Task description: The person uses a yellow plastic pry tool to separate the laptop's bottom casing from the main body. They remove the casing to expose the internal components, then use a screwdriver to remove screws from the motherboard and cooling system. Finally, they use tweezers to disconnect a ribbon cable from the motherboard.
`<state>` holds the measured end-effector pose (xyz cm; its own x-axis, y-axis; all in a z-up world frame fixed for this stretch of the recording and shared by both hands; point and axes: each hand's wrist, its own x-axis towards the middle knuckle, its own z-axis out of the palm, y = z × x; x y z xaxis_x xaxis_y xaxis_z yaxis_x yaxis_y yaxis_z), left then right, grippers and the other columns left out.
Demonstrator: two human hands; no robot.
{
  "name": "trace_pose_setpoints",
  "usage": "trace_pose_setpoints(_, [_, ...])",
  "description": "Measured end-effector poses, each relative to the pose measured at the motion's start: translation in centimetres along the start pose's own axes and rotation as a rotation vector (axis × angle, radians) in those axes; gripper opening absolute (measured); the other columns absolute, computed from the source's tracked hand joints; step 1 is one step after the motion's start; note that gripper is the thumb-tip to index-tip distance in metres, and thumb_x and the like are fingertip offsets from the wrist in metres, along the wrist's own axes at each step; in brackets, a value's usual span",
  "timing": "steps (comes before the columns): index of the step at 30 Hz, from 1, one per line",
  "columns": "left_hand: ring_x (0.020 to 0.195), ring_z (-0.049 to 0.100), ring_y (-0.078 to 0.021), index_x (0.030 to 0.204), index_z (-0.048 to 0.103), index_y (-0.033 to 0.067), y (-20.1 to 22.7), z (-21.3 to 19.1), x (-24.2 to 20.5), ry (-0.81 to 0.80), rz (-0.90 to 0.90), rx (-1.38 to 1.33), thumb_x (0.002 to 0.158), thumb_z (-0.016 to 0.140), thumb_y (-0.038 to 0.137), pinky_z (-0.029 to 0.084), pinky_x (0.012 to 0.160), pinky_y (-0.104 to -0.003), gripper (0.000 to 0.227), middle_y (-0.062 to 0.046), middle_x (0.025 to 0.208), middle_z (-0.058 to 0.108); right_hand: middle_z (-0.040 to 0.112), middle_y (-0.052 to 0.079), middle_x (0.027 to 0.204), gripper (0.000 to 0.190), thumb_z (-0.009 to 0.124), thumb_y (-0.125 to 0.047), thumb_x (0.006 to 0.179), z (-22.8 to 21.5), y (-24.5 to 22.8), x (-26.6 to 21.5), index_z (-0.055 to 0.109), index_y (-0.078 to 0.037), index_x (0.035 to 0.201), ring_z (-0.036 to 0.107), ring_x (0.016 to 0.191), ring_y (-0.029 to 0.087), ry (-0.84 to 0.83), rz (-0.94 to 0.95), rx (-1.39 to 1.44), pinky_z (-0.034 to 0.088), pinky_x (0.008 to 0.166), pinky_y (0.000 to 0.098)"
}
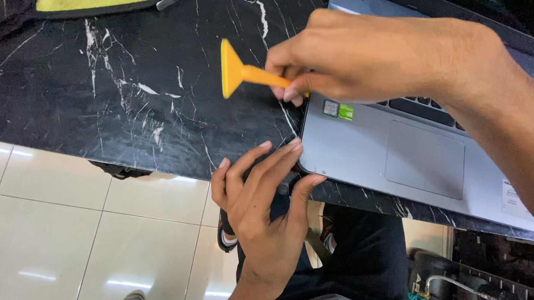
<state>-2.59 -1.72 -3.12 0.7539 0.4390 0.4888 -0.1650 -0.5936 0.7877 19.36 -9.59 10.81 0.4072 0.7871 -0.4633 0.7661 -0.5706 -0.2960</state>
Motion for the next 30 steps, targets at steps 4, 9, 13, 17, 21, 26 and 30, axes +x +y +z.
trace_pose_setpoints(4, [0.13, 0.077, -0.017, 0.127, 0.083, 0.0244, -0.5, 0.3, -0.2, -0.003, 0.013, 0.016, 0.104, 0.084, 0.038, 0.025, 0.135, -0.043, 0.027, 0.01, 0.116, 0.09, 0.089, -0.007, 0.081, 0.027, 0.06, -0.032, 0.12, -0.6, -0.3, 0.3, 0.079, -0.019, 0.106, 0.078, 0.062, 0.016, -0.019, 0.089, 0.024, 0.058, 0.066, 0.033])
trace_pose_setpoints(9, [0.127, 0.076, -0.0175, 0.127, 0.083, 0.0237, -0.7, 0.2, -0.3, -0.004, 0.044, 0.03, 0.105, 0.084, 0.037, 0.026, 0.133, -0.045, 0.026, 0.011, 0.105, 0.087, 0.089, -0.003, 0.088, 0.016, 0.065, -0.025, 0.118, -0.1, 1.4, 0.6, 0.074, -0.014, 0.109, 0.082, 0.071, 0.017, 0.049, -0.031, -0.029, 0.058, 0.068, 0.0354])
trace_pose_setpoints(13, [0.126, 0.077, -0.0184, 0.123, 0.084, 0.0241, -0.8, 0.2, -0.2, 0.0, 0.058, 0.05, 0.103, 0.087, 0.037, 0.028, 0.13, -0.047, 0.024, 0.011, 0.103, 0.085, 0.091, 0.003, 0.119, 0.01, 0.065, -0.015, 0.115, 0.2, 2.1, 0.5, 0.071, -0.011, 0.122, 0.09, 0.106, 0.017, 0.08, 0.028, -0.039, 0.071, 0.089, 0.0375])
trace_pose_setpoints(17, [0.126, 0.078, -0.02, 0.125, 0.083, 0.0242, -0.6, 0.3, -0.2, 0.015, 0.058, 0.047, 0.105, 0.084, 0.038, 0.028, 0.131, -0.046, 0.024, 0.008, 0.101, 0.086, 0.084, 0.009, 0.113, 0.015, 0.067, -0.002, 0.111, 0.8, 3.4, 0.1, 0.068, -0.01, 0.124, 0.082, 0.107, 0.028, 0.154, -0.003, -0.194, 0.063, 0.082, 0.0435])
trace_pose_setpoints(21, [0.127, 0.077, -0.0188, 0.123, 0.084, 0.0244, -0.7, 0.4, -0.2, 0.016, 0.053, 0.04, 0.104, 0.086, 0.037, 0.025, 0.132, -0.045, 0.023, 0.011, 0.102, 0.086, 0.081, 0.005, 0.112, 0.026, 0.072, -0.004, 0.111, 1.5, 6.0, 0.5, 0.065, -0.013, 0.134, 0.072, 0.104, 0.028, 0.25, -0.144, -0.414, 0.051, 0.1, 0.0434])
trace_pose_setpoints(26, [0.127, 0.077, -0.0177, 0.122, 0.084, 0.0241, -0.7, 0.5, -0.3, 0.011, 0.063, 0.046, 0.103, 0.086, 0.037, 0.024, 0.132, -0.045, 0.023, 0.011, 0.101, 0.086, 0.083, 0.007, 0.104, 0.038, 0.077, 0.01, 0.1, 2.0, 7.5, 1.0, 0.073, -0.011, 0.132, 0.077, 0.089, 0.033, 0.391, -0.134, -0.701, 0.058, 0.079, 0.0437])
trace_pose_setpoints(30, [0.129, 0.077, -0.0185, 0.124, 0.084, 0.0256, -0.8, 0.6, -0.4, 0.012, 0.047, 0.054, 0.103, 0.085, 0.038, 0.025, 0.133, -0.047, 0.024, 0.011, 0.101, 0.086, 0.078, 0.013, 0.093, 0.036, 0.078, 0.001, 0.109, 1.8, 7.9, 1.5, 0.073, -0.011, 0.143, 0.079, 0.082, 0.032, 0.401, -0.021, -0.752, 0.059, 0.071, 0.0423])
